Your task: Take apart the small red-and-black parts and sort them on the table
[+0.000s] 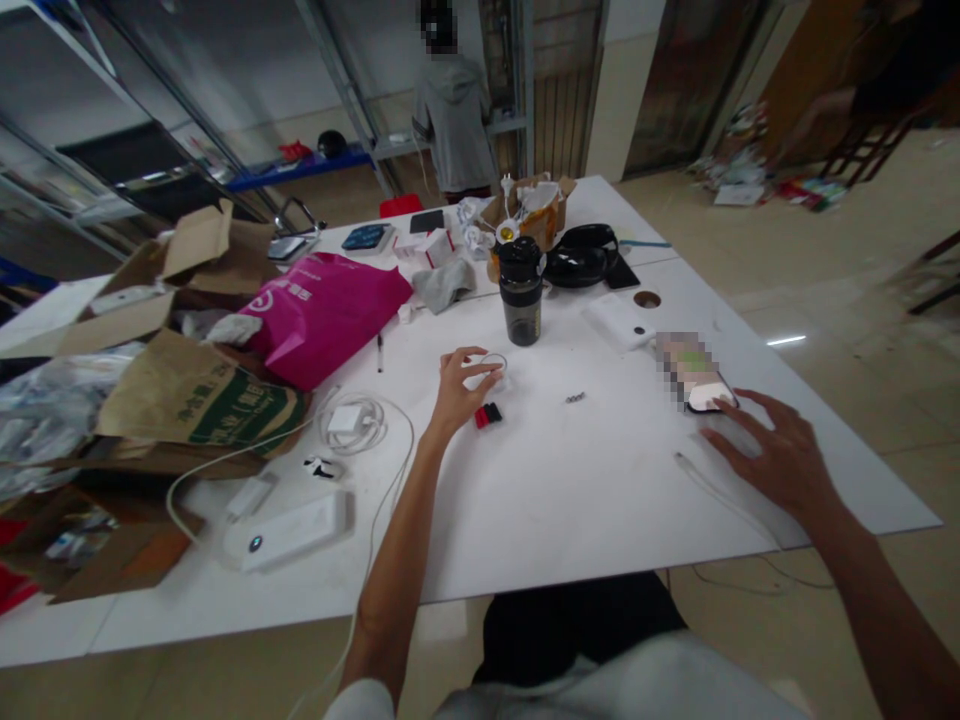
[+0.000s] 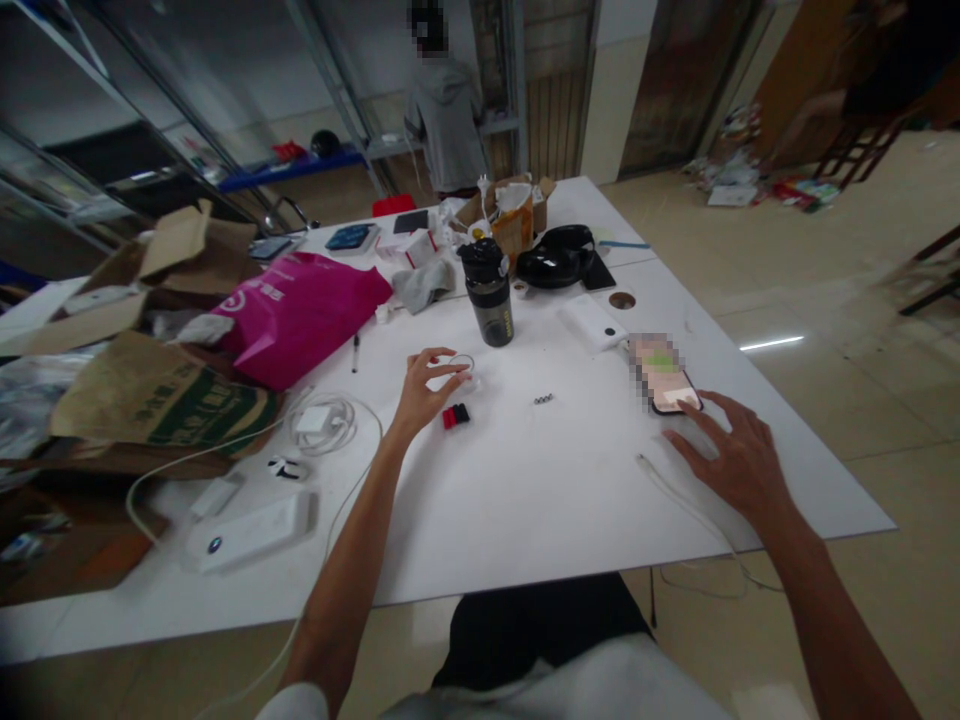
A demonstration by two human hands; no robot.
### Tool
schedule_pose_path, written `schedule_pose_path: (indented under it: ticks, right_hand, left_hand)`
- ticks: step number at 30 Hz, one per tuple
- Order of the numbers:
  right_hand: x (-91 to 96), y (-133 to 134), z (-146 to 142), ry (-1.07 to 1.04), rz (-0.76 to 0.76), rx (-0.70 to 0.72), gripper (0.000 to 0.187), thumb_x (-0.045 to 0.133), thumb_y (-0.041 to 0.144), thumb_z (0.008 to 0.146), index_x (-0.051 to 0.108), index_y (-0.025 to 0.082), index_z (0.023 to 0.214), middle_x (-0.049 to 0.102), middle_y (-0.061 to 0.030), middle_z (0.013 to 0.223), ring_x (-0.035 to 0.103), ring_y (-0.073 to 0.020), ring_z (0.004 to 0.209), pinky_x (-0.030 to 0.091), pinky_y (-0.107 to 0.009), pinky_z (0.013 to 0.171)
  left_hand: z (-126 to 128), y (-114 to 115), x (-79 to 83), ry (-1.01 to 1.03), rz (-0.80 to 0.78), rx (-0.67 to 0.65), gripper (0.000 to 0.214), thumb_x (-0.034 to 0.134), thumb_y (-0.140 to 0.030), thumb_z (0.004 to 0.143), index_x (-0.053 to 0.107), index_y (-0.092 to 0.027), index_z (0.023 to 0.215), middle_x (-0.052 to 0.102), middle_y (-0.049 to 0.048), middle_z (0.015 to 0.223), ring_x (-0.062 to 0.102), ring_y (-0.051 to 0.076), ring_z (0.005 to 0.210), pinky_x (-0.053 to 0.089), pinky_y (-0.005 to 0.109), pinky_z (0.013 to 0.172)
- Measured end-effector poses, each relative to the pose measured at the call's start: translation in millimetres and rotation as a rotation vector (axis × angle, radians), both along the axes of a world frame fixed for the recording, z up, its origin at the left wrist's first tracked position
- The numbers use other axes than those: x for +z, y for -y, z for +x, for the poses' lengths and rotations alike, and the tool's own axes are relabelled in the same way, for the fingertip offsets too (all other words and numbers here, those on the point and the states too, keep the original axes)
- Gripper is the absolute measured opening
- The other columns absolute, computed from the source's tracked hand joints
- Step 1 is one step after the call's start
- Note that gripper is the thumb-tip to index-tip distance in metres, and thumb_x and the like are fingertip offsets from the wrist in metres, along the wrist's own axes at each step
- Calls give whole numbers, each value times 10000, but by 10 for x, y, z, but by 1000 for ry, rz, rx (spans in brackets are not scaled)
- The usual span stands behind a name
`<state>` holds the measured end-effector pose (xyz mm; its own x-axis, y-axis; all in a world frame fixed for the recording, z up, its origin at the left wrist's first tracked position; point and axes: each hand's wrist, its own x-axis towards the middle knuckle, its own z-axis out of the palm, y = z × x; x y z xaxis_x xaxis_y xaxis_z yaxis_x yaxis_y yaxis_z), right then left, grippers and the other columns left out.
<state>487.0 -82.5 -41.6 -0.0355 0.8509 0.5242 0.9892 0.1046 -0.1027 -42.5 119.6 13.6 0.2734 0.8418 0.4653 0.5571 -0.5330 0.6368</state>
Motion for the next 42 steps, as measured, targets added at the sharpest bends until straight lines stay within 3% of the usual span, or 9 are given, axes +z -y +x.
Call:
schedule_pose_path:
  ticks: [5, 9, 12, 14, 18, 21, 25, 32, 42]
  right_hand:
    - [-1, -9, -7, 3, -11, -6, 490, 738, 560, 1102, 797, 264, 1489, 752, -198, 1611, 752, -390, 1393, 588, -563, 1156]
    - [3, -36, -14, 28, 19, 3, 478, 747, 571, 1105, 817, 251, 1453, 763, -188, 1600, 764, -381, 1369, 587, -556, 1144]
    - [13, -65, -63, 28, 37, -21, 433, 740, 568, 1106, 842, 266, 1400, 782, -177, 1574, 775, -372, 1342, 581, -559, 1147]
    - [14, -79, -111, 9, 45, -44, 413, 731, 565, 1109, 853, 258, 1357, 800, -188, 1549, 780, -376, 1340, 576, -546, 1140]
    - [-6, -82, -184, -19, 51, -80, 395, 753, 546, 1095, 847, 249, 1337, 822, -193, 1521, 797, -394, 1352, 580, -532, 1143]
    - [-17, -80, -192, 2, 52, -82, 387, 776, 538, 1083, 842, 258, 1341, 822, -194, 1525, 803, -417, 1357, 597, -547, 1144]
    - [-16, -90, -176, -16, 53, -79, 376, 777, 538, 1082, 846, 264, 1330, 819, -197, 1526, 806, -437, 1363, 610, -578, 1172]
    - [-70, -85, -127, -65, 42, -77, 391, 791, 553, 1057, 841, 321, 1368, 813, -192, 1517, 795, -465, 1382, 630, -634, 1161]
    - [-137, -99, -68, -48, 90, -34, 406, 847, 509, 1036, 832, 341, 1405, 806, -185, 1533, 785, -458, 1411, 636, -619, 1203]
  left_hand:
    - [-14, 129, 185, 187, 36, 75, 310, 811, -585, 1123, 960, -326, 1207, 827, 113, 1397, 685, 327, 1267, 533, 566, 1184]
    - [-76, 280, 338, 598, -2, 66, 328, 845, -586, 1104, 926, -269, 1124, 864, 110, 1277, 769, 313, 1293, 569, 505, 1159]
    - [-146, 405, 321, 958, -145, 12, 399, 913, -606, 1055, 817, -223, 1003, 879, 90, 1181, 808, 263, 1210, 610, 433, 1106]
    - [-190, 485, 264, 1079, -222, -15, 467, 946, -627, 1023, 733, -217, 962, 867, 66, 1074, 822, 230, 1113, 632, 399, 1055]
    - [-216, 619, 170, 1143, -368, -31, 527, 946, -680, 1005, 710, -210, 969, 664, -23, 784, 724, 154, 820, 641, 329, 893]
    - [-165, 685, 170, 1176, -541, -62, 508, 964, -651, 1001, 727, -201, 1011, 506, -62, 762, 534, 92, 646, 558, 256, 692]
    - [-66, 739, 221, 1216, -671, -95, 479, 920, -638, 1042, 781, -179, 1041, 438, -56, 772, 391, 71, 588, 419, 216, 560]
    - [26, 834, 266, 1192, -773, -148, 406, 870, -556, 1081, 832, -152, 1093, 470, -22, 802, 364, 99, 628, 403, 251, 567]
    - [86, 882, 233, 1162, -771, -205, 515, 906, -680, 1034, 686, -214, 1013, 374, -56, 766, 331, 107, 623, 340, 252, 582]
